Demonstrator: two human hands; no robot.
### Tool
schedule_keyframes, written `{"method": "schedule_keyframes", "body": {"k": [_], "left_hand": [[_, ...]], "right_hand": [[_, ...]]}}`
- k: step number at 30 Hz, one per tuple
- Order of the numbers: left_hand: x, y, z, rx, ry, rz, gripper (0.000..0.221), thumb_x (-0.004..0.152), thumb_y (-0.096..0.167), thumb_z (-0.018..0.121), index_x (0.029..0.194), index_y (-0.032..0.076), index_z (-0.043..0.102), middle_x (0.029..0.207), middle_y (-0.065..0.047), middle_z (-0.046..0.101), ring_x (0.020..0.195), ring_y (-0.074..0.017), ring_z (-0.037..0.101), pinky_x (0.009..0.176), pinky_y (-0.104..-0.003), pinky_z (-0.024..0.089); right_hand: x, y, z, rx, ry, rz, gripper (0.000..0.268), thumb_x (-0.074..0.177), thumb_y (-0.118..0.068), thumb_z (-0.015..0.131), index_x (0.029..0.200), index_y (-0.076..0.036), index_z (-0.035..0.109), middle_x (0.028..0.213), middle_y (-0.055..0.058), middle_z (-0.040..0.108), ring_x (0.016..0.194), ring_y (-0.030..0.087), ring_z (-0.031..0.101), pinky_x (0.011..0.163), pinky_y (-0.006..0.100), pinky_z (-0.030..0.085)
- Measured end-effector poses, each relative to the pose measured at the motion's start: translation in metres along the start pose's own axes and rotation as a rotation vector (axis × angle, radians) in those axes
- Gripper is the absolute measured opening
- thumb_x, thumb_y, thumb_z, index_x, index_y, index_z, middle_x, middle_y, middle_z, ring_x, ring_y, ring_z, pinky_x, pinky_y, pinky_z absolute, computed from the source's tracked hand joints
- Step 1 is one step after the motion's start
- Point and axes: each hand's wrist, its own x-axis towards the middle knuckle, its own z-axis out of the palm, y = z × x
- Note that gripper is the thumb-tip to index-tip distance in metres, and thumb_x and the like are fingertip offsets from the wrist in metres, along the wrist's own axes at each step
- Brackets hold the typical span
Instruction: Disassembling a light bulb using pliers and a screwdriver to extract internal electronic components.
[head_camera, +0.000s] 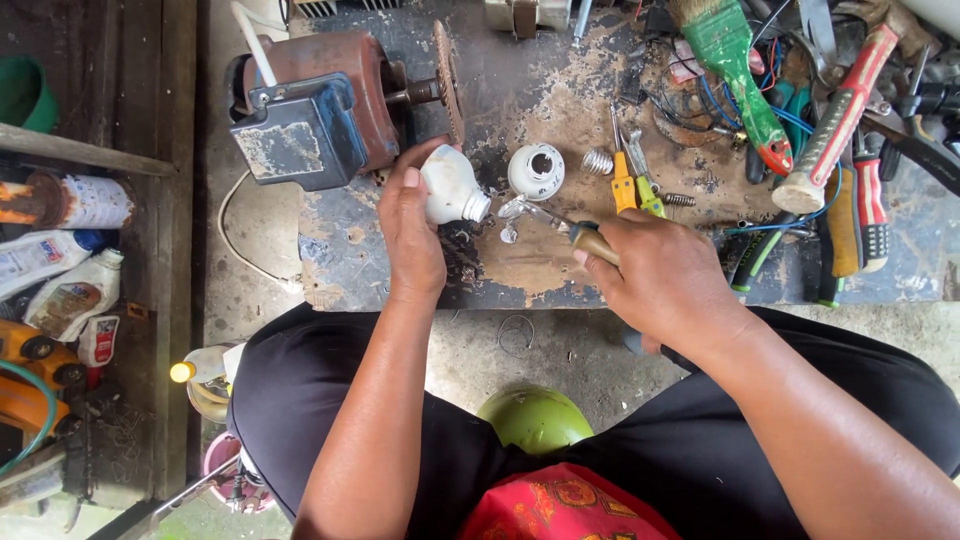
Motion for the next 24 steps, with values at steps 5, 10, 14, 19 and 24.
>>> {"method": "schedule_keyframes", "body": {"k": [5, 10, 14, 19, 24], "left_hand": [[-0.002, -0.001, -0.004, 0.004, -0.022, -0.003, 0.047, 0.106, 0.04, 0.039, 0.132, 0.01, 0.066, 0.118, -0.012, 0.072, 0.107, -0.0148, 0.068, 0.096, -0.033, 0.057], [-0.003, -0.003, -0.007, -0.041, -0.041, -0.034, 0.047, 0.109, 0.043, 0.039, 0.137, 0.013, 0.062, 0.119, -0.011, 0.071, 0.106, -0.0146, 0.068, 0.092, -0.033, 0.06], [-0.003, -0.003, -0.011, -0.122, -0.051, -0.104, 0.048, 0.11, 0.044, 0.039, 0.141, 0.013, 0.058, 0.116, -0.012, 0.069, 0.102, -0.0166, 0.068, 0.087, -0.036, 0.063], [-0.008, 0.008, -0.004, -0.227, -0.04, -0.177, 0.048, 0.108, 0.042, 0.047, 0.144, 0.01, 0.054, 0.117, -0.015, 0.067, 0.101, -0.0218, 0.069, 0.084, -0.04, 0.067], [-0.007, -0.02, -0.011, -0.187, -0.049, -0.135, 0.043, 0.106, 0.033, 0.061, 0.143, 0.011, 0.056, 0.122, -0.011, 0.061, 0.109, -0.0183, 0.065, 0.091, -0.039, 0.062]], "right_hand": [[-0.004, 0.001, 0.002, -0.025, 0.023, -0.003, 0.032, 0.103, -0.031, 0.06, 0.103, -0.002, 0.073, 0.1, 0.016, 0.073, 0.092, 0.036, 0.075, 0.077, 0.051, 0.061], [-0.006, 0.005, -0.003, -0.058, 0.08, -0.052, 0.032, 0.106, -0.029, 0.058, 0.108, 0.0, 0.073, 0.112, 0.019, 0.072, 0.104, 0.039, 0.073, 0.094, 0.055, 0.057], [-0.005, 0.01, -0.002, -0.235, 0.15, -0.111, 0.029, 0.104, -0.027, 0.061, 0.109, -0.002, 0.073, 0.124, 0.019, 0.069, 0.116, 0.037, 0.069, 0.107, 0.055, 0.049], [-0.004, 0.021, 0.008, -0.346, 0.277, -0.138, 0.024, 0.094, -0.031, 0.073, 0.102, -0.009, 0.076, 0.123, 0.012, 0.073, 0.113, 0.03, 0.071, 0.108, 0.048, 0.046], [-0.003, 0.016, 0.009, -0.123, 0.397, -0.144, 0.021, 0.097, -0.028, 0.071, 0.095, -0.008, 0.076, 0.123, 0.013, 0.073, 0.113, 0.033, 0.071, 0.107, 0.05, 0.047]]}}
